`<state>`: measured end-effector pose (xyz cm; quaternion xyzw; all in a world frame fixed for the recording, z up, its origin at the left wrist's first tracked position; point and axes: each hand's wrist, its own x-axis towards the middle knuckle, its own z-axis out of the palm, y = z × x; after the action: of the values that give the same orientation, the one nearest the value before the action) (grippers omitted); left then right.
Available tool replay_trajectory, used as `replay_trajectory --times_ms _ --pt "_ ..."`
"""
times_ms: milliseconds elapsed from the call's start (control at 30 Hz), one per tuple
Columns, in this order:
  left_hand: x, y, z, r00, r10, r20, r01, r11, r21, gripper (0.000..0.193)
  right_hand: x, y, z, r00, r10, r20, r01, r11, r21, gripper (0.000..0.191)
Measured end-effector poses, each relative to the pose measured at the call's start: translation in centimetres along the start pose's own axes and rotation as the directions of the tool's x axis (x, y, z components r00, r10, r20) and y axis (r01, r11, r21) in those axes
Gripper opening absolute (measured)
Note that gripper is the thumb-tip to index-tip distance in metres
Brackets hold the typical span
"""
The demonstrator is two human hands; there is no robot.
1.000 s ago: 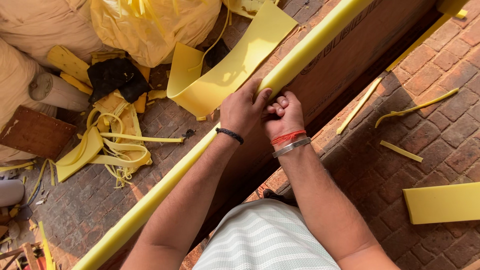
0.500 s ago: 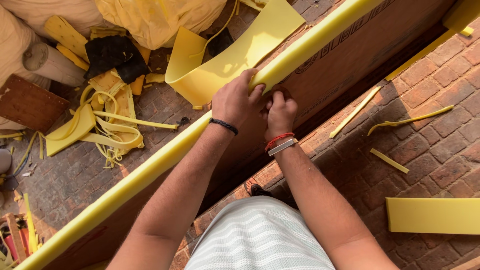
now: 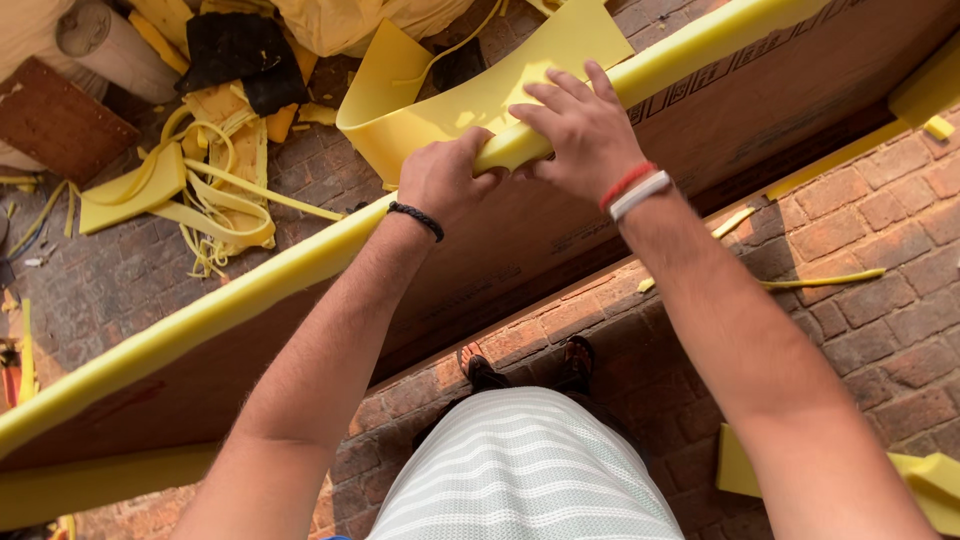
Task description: The person wraps a long strip of yellow foam around the edge of a large wooden board. They fold and press the foam by hand to cover the corners and edges, smoothing it along the length of the board.
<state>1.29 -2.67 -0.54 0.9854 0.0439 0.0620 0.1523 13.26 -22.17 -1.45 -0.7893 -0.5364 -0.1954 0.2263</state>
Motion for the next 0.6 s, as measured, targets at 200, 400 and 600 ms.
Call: replay_trajectory --times_ms 200,400,600 --pt "0.2 0.0 0.3 0.999 -0.006 -0.044 0.005 1.0 -0.022 0.049 1.1 0.2 -0.2 0.981 0.073 0.178 -0.074 0.997 -0.001 0.056" --pt "-2.5 -0.3 -0.4 0.944 0.178 -0.278 -0.167 0.984 0.061 0.077 0.6 1.5 -0.8 0.988 -0.114 0.103 0.111 0.993 0.038 0.088" --pt "-4.8 0.9 0.7 0.869 0.223 -0.441 -0.121 0.962 0.246 0.085 -0.3 0.8 -0.3 0.985 -0.165 0.04 0.166 0.986 -0.015 0.075"
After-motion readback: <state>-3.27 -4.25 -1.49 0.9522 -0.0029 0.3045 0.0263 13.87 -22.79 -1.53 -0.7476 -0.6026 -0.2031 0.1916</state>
